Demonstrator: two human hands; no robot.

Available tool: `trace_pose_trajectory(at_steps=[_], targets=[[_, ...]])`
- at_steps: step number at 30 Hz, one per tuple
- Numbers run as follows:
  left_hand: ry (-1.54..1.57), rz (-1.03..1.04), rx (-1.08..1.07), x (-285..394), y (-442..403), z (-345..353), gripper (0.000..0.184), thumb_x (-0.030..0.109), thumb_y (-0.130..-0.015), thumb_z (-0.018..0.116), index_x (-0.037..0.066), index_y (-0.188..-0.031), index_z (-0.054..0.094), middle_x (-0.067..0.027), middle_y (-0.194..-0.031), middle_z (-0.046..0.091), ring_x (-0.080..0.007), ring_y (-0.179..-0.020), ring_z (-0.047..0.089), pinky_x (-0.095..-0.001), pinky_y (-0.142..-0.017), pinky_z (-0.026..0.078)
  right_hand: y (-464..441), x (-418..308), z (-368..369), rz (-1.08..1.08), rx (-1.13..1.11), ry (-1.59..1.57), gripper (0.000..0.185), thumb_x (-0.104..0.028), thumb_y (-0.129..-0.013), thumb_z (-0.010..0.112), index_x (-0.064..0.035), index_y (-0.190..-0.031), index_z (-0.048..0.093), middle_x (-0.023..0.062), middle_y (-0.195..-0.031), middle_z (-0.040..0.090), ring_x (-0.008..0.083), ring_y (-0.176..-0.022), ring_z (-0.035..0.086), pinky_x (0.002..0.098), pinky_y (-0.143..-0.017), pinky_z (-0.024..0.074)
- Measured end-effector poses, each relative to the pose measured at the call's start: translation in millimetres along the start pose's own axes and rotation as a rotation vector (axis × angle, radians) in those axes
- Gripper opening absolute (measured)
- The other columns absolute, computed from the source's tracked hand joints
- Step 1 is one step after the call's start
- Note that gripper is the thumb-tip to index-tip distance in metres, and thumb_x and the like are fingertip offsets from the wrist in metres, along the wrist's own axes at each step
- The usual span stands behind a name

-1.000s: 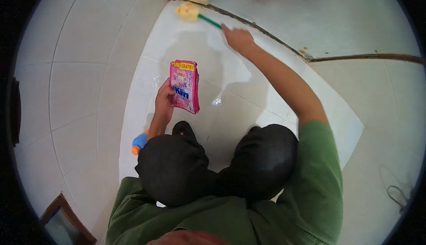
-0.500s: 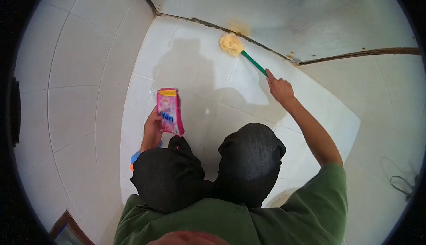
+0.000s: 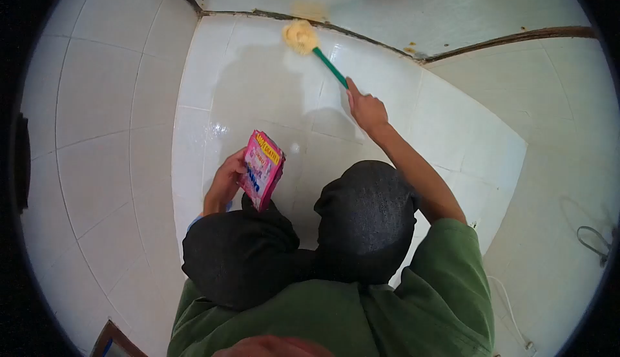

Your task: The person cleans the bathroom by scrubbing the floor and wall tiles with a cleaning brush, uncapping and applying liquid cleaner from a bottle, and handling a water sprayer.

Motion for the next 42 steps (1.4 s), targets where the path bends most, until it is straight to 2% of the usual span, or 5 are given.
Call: trace_pose_trajectory(at_steps=[7,11,20,35,42], targets=[[0.093,-0.047,0.018,-17,4,-9,0.069,0.012,-0.072,0.048,-0.003,-0.139,0.05,-0.0131,-0.123,0.064,-0.0217,-0.111,0.062,-0.0338,-0.101,0.048,155,-45,79,-0.381,-0.381,0.169,0.052,-0.034,-0.105,0.039,-0.036,-0.156,0.026,0.0203,-0.095,0.07,0.0371,-0.081,0.071,0.0519,-0.075,0.0552],[-0.009,0.005,0.011,15,12,2,0.065,0.012,-0.073,0.048,-0.004,-0.136,0.052,-0.0122,-0.122,0.064,-0.0208,-0.111,0.061,-0.0328,-0.101,0.046,98,5,21,-0.033,0.271,-0.04,0.048,-0.036,-0.107,0.035,-0.021,-0.153,0.034,0.014,-0.058,0.063,0.0351,-0.045,0.06,0.0487,-0.044,0.0487],[-0.019,0.183,0.047,1,12,-3,0.063,0.015,-0.076,0.049,-0.001,-0.137,0.049,-0.0131,-0.125,0.064,-0.024,-0.113,0.062,-0.0404,-0.103,0.047,188,24,80,-0.098,-0.345,0.11,0.054,-0.051,-0.103,0.037,-0.0352,-0.155,0.03,0.021,-0.117,0.067,0.0396,-0.107,0.066,0.054,-0.091,0.0516],[0.329,0.322,0.475,-104,-22,-84,0.031,0.009,-0.086,0.047,0.003,-0.114,0.057,-0.0072,-0.115,0.064,-0.0232,-0.105,0.063,-0.0413,-0.097,0.049,171,140,63,0.137,0.247,0.103,0.049,-0.041,-0.106,0.037,-0.0219,-0.151,0.037,0.0195,-0.064,0.065,0.0397,-0.056,0.065,0.0536,-0.051,0.053],[0.328,0.404,0.444,-88,-8,-55,0.04,0.012,-0.088,0.047,0.001,-0.126,0.053,-0.0099,-0.125,0.062,-0.0252,-0.117,0.06,-0.0445,-0.103,0.046,284,166,133,0.021,-0.137,-0.068,0.046,-0.041,-0.103,0.044,-0.0188,-0.143,0.047,0.0274,-0.091,0.069,0.0411,-0.091,0.069,0.0558,-0.076,0.0543]])
Point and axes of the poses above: each hand's wrist, its own y-axis away from the middle knuckle, its own z-axis out of the palm, x = y × z, the point moved 5 cm from there along -y, towards the middle knuckle
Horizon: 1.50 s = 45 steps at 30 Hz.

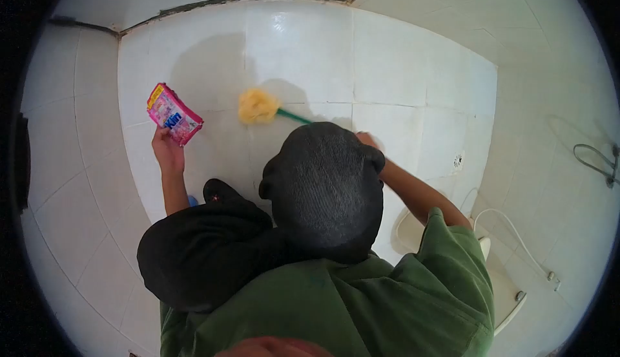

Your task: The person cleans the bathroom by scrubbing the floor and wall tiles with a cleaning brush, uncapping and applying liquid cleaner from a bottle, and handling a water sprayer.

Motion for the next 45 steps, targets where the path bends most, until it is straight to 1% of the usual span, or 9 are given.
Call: trace_pose_trajectory(at_steps=[5,11,13,17,25,30,34,39,45], targets=[[0.0,-0.049,0.048,-5,-8,-17,0.038,0.014,-0.09,0.045,0.002,-0.125,0.054,-0.0107,-0.127,0.062,-0.0249,-0.12,0.059,-0.044,-0.104,0.045,-24,78,-72,0.349,0.38,-0.046,0.046,-0.034,-0.105,0.038,-0.0148,-0.147,0.037,0.0218,-0.065,0.064,0.043,-0.056,0.063,0.0536,-0.051,0.0533],[0.293,-0.274,0.267,-38,-32,-51,0.042,0.015,-0.091,0.045,0.001,-0.131,0.048,-0.0172,-0.136,0.053,-0.0336,-0.122,0.054,-0.0536,-0.105,0.044,92,1,49,-0.291,0.421,-0.244,0.048,-0.03,-0.103,0.043,-0.0128,-0.148,0.038,0.021,-0.082,0.07,0.0367,-0.071,0.07,0.0535,-0.061,0.0549],[0.265,-0.219,0.351,-37,-46,-67,0.043,0.015,-0.092,0.044,0.001,-0.132,0.048,-0.017,-0.133,0.054,-0.0339,-0.121,0.055,-0.0533,-0.105,0.045,87,28,21,0.031,-0.055,0.166,0.048,-0.032,-0.104,0.042,-0.0154,-0.149,0.037,0.0218,-0.083,0.07,0.038,-0.072,0.07,0.0539,-0.062,0.0551],[0.076,-0.023,0.339,-1,-76,-62,0.041,0.014,-0.094,0.042,0.001,-0.132,0.048,-0.0154,-0.128,0.056,-0.0326,-0.118,0.056,-0.0504,-0.102,0.049,93,168,-38,0.613,0.571,-0.178,0.042,-0.037,-0.107,0.033,-0.0106,-0.134,0.05,0.0236,-0.065,0.064,0.0454,-0.055,0.062,0.0555,-0.051,0.0504],[-0.185,-0.066,0.215,20,-112,-7,0.03,0.015,-0.097,0.048,0.003,-0.124,0.051,-0.009,-0.118,0.057,-0.0251,-0.108,0.057,-0.044,-0.093,0.051,120,5,166,0.047,0.279,-0.697,0.034,-0.033,-0.098,0.049,-0.0055,-0.104,0.067,0.0194,-0.098,0.07,0.0379,-0.092,0.067,0.0518,-0.079,0.0517],[-0.39,0.004,0.0,82,-100,2,0.027,0.016,-0.096,0.054,0.006,-0.121,0.053,-0.007,-0.114,0.057,-0.0237,-0.107,0.056,-0.0414,-0.092,0.05,238,158,78,0.903,0.261,-0.321,0.049,-0.047,-0.105,0.034,-0.0107,-0.126,0.061,0.028,-0.077,0.066,0.0474,-0.071,0.066,0.0587,-0.066,0.0511],[-0.378,-0.139,0.078,80,-133,-34,0.025,0.015,-0.093,0.056,0.007,-0.117,0.055,-0.0065,-0.112,0.057,-0.0229,-0.106,0.057,-0.0395,-0.088,0.053,246,206,72,0.983,0.505,-0.354,0.042,-0.041,-0.106,0.035,-0.0182,-0.139,0.049,0.0271,-0.074,0.066,0.0491,-0.071,0.065,0.061,-0.061,0.0511],[-0.417,-0.189,0.125,56,-153,-56,0.028,0.012,-0.09,0.057,0.01,-0.118,0.056,-0.0045,-0.106,0.054,-0.0225,-0.102,0.056,-0.0397,-0.085,0.054,198,5,46,0.478,0.195,-0.292,0.049,-0.048,-0.106,0.033,-0.0161,-0.135,0.055,0.03,-0.075,0.065,0.0475,-0.071,0.066,0.0589,-0.064,0.0509],[-0.688,-0.071,0.027,101,-114,-6,0.032,0.014,-0.092,0.053,0.01,-0.124,0.055,-0.003,-0.104,0.054,-0.0201,-0.1,0.056,-0.0389,-0.085,0.052,317,206,139,1.172,0.464,-0.412,0.046,-0.042,-0.107,0.029,-0.0133,-0.126,0.06,0.028,-0.082,0.067,0.0487,-0.075,0.066,0.0582,-0.062,0.05]])
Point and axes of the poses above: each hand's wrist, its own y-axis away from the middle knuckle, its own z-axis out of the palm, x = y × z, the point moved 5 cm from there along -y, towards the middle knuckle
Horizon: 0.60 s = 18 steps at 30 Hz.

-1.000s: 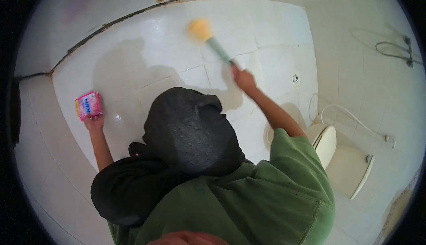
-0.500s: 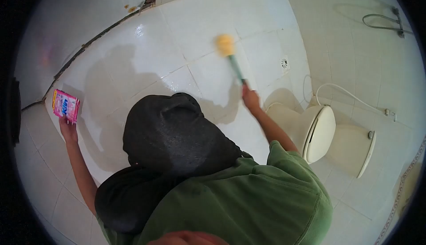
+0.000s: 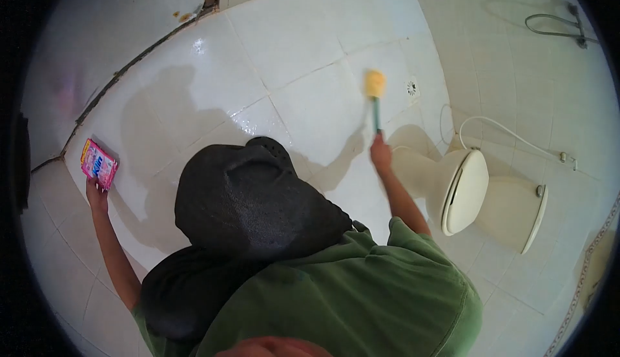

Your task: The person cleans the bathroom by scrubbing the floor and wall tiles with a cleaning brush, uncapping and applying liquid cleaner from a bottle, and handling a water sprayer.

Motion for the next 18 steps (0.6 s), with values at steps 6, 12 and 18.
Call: trace_pose_trajectory(at_steps=[6,12,18], targets=[[0.13,-0.07,0.075,-50,-71,-54,0.029,0.013,-0.093,0.051,0.012,-0.122,0.056,-0.0005,-0.095,0.057,-0.0176,-0.09,0.058,-0.0361,-0.078,0.051,79,-122,18,-0.374,-0.2,0.134,0.044,-0.036,-0.104,0.041,-0.0162,-0.143,0.045,0.0255,-0.07,0.065,0.047,-0.068,0.066,0.0585,-0.06,0.0506],[-0.045,-0.129,0.05,-47,-74,-113,0.043,0.026,-0.092,0.058,0.014,-0.133,0.052,-0.0048,-0.123,0.055,-0.0197,-0.112,0.054,-0.0404,-0.092,0.047,130,-49,52,-0.313,-0.311,0.237,0.049,-0.037,-0.106,0.038,-0.0267,-0.153,0.034,0.0244,-0.071,0.065,0.043,-0.061,0.064,0.0574,-0.059,0.0496],[-0.44,-0.249,0.411,-21,-40,-112,0.095,0.052,-0.081,0.071,0.008,-0.153,0.03,-0.015,-0.158,0.032,-0.0347,-0.139,0.04,-0.056,-0.106,0.037,87,9,-28,-0.021,0.072,-0.009,0.047,-0.038,-0.105,0.04,-0.0048,-0.135,0.053,0.0267,-0.068,0.064,0.0487,-0.065,0.064,0.0594,-0.059,0.0489]])
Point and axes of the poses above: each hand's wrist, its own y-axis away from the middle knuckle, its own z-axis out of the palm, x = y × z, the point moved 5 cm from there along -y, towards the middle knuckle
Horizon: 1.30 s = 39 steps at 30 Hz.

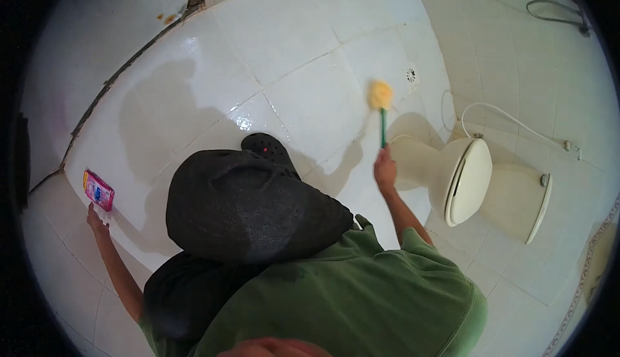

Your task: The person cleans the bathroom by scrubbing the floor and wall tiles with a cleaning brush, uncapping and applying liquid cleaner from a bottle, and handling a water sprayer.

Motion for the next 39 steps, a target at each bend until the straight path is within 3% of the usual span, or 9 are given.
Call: trace_pose_trajectory(at_steps=[4,11,18,22,27,31,33,36,39], targets=[[-0.18,0.356,0.452,17,14,28,0.104,0.053,-0.076,0.079,0.005,-0.153,0.029,-0.0333,-0.147,0.035,-0.0402,-0.126,0.053,-0.0491,-0.099,0.05,93,-100,29,-0.504,-0.411,0.148,0.046,-0.038,-0.105,0.04,-0.0155,-0.145,0.045,0.0244,-0.065,0.063,0.044,-0.056,0.063,0.0583,-0.056,0.0483],[-0.216,1.114,0.063,84,92,84,0.041,0.04,-0.096,0.064,0.0,-0.106,0.061,-0.0138,-0.094,0.063,-0.0221,-0.08,0.064,-0.034,-0.07,0.052,29,95,14,0.089,-0.062,0.236,0.044,-0.039,-0.105,0.039,-0.0174,-0.143,0.043,0.0295,-0.073,0.064,0.0483,-0.065,0.064,0.0593,-0.056,0.0512],[-0.754,0.701,-0.778,1,165,151,0.054,0.046,-0.1,0.052,-0.001,-0.079,0.066,-0.009,-0.07,0.065,-0.0185,-0.056,0.062,-0.0343,-0.059,0.053,141,41,38,-0.395,-0.52,0.393,0.049,-0.04,-0.104,0.041,-0.0233,-0.15,0.035,0.022,-0.065,0.065,0.0443,-0.056,0.064,0.0584,-0.051,0.051],[-1.348,0.477,-0.703,-15,215,134,0.065,0.058,-0.096,0.051,0.001,-0.07,0.068,-0.0079,-0.067,0.068,-0.0194,-0.058,0.066,-0.0347,-0.067,0.055,84,130,53,0.125,-0.195,0.311,0.039,-0.043,-0.105,0.038,-0.0103,-0.123,0.048,0.0252,-0.066,0.064,0.0491,-0.06,0.064,0.0607,-0.052,0.0509],[-1.553,0.314,-0.62,-35,204,101,0.075,0.073,-0.089,0.048,0.004,-0.07,0.069,-0.0063,-0.066,0.07,-0.0223,-0.066,0.071,-0.0391,-0.075,0.055,119,116,24,0.035,-0.348,0.386,0.041,-0.043,-0.105,0.036,-0.0061,-0.121,0.046,0.0285,-0.073,0.066,0.0494,-0.067,0.065,0.0627,-0.06,0.0499],[-1.74,0.346,-0.623,-102,183,79,0.074,0.071,-0.088,0.055,-0.001,-0.081,0.072,-0.0091,-0.074,0.071,-0.0219,-0.062,0.068,-0.0375,-0.056,0.058,161,109,57,0.03,-0.517,0.368,0.045,-0.05,-0.103,0.039,-0.0062,-0.109,0.046,0.026,-0.07,0.065,0.0472,-0.062,0.065,0.0618,-0.057,0.0495],[-1.825,0.241,-0.716,-106,220,79,0.104,0.085,-0.075,0.055,-0.008,-0.119,0.066,-0.0261,-0.122,0.066,-0.0381,-0.104,0.069,-0.0448,-0.092,0.054,123,120,75,0.008,-0.293,0.311,0.044,-0.048,-0.105,0.036,-0.005,-0.103,0.048,0.0253,-0.069,0.065,0.0462,-0.06,0.065,0.0604,-0.053,0.05],[-1.816,0.008,-0.795,-113,250,73,0.102,0.083,-0.075,0.056,-0.008,-0.119,0.066,-0.0258,-0.124,0.065,-0.0371,-0.11,0.067,-0.0447,-0.088,0.056,56,76,35,0.211,-0.24,0.167,0.041,-0.043,-0.106,0.038,-0.0038,-0.102,0.052,0.0263,-0.072,0.066,0.0467,-0.065,0.066,0.0556,-0.051,0.0524],[-1.824,-0.077,-0.821,-123,260,62,0.095,0.073,-0.079,0.063,-0.009,-0.127,0.055,-0.0247,-0.121,0.065,-0.0353,-0.104,0.067,-0.0427,-0.08,0.058,142,129,61,-0.402,-0.231,0.486,0.039,-0.039,-0.106,0.037,-0.0029,-0.11,0.052,0.0302,-0.092,0.066,0.0497,-0.066,0.065,0.0605,-0.054,0.0502]])
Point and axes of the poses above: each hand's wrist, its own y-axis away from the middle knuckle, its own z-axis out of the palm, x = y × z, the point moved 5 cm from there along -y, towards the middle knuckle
